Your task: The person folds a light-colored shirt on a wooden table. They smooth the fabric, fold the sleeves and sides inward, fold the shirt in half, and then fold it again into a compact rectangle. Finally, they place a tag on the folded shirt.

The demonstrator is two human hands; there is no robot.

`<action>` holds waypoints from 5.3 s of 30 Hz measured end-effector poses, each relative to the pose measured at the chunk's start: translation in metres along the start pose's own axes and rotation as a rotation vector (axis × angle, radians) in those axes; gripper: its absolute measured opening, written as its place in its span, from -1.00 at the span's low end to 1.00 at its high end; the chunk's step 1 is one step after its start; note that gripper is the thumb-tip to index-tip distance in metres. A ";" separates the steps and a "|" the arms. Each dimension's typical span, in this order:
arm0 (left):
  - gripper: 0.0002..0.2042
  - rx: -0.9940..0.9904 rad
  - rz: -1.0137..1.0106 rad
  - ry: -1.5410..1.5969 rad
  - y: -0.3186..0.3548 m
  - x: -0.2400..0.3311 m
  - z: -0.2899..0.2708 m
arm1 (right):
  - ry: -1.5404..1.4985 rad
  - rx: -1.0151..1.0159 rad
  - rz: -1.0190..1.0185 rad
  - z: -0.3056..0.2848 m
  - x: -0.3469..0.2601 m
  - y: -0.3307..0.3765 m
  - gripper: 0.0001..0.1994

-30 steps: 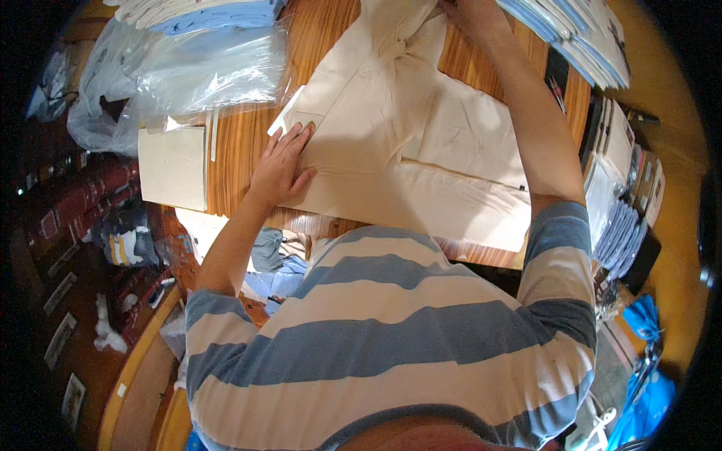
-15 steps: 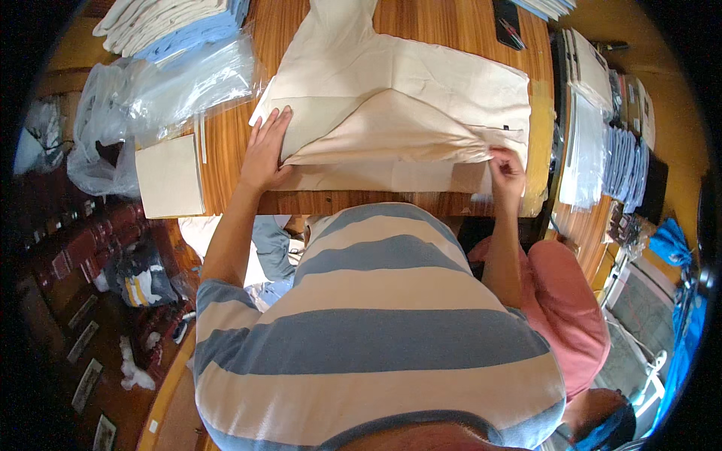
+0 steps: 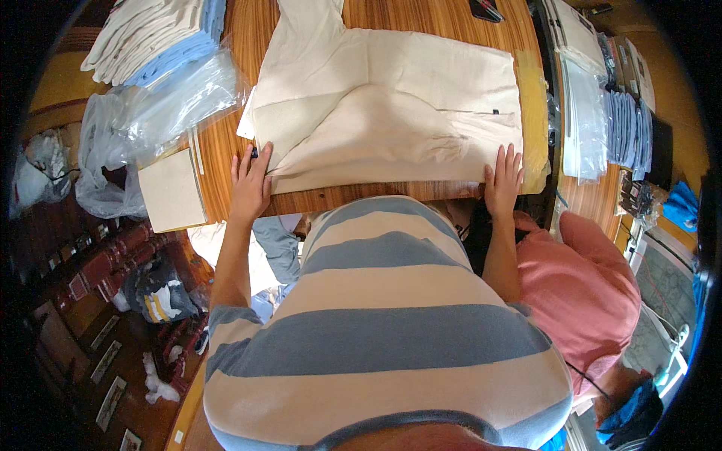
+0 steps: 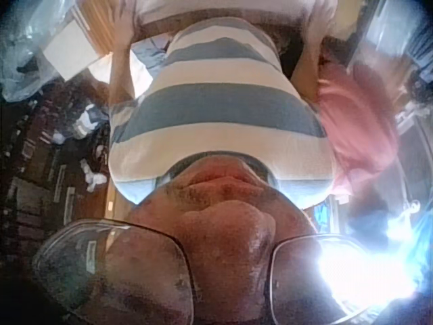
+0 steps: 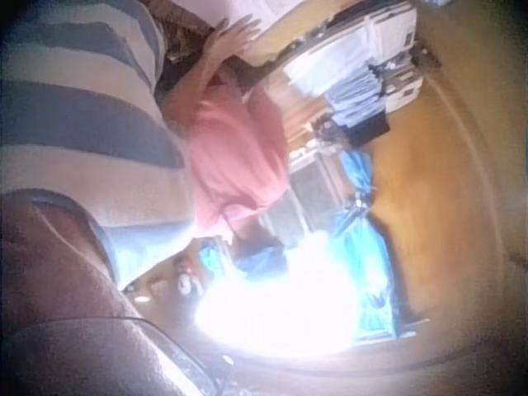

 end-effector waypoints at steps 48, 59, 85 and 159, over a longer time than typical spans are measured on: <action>-0.78 -0.403 -0.425 1.155 -0.212 -0.022 -0.076 | -1.015 0.005 0.258 -0.078 0.096 -0.197 -0.82; -0.82 -0.292 -0.145 0.656 -0.003 -0.028 -0.029 | -0.509 -0.269 0.143 -0.044 0.118 0.004 -0.80; -0.60 0.530 -0.951 1.597 0.136 0.016 0.017 | -0.658 -0.321 -1.577 -0.050 -0.408 -0.083 -0.77; -0.28 0.071 0.052 -0.031 -0.061 0.115 0.026 | 0.079 -0.003 -0.196 -0.001 0.007 -0.068 -0.27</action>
Point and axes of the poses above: each hand's wrist, its own y-axis away from the middle knuckle, its own z-axis out of the palm, x = y × z, the point moved 4 cm from there along -y, towards the middle knuckle, and after that the axes turned 5 degrees about -z, right-handed, at the moved point
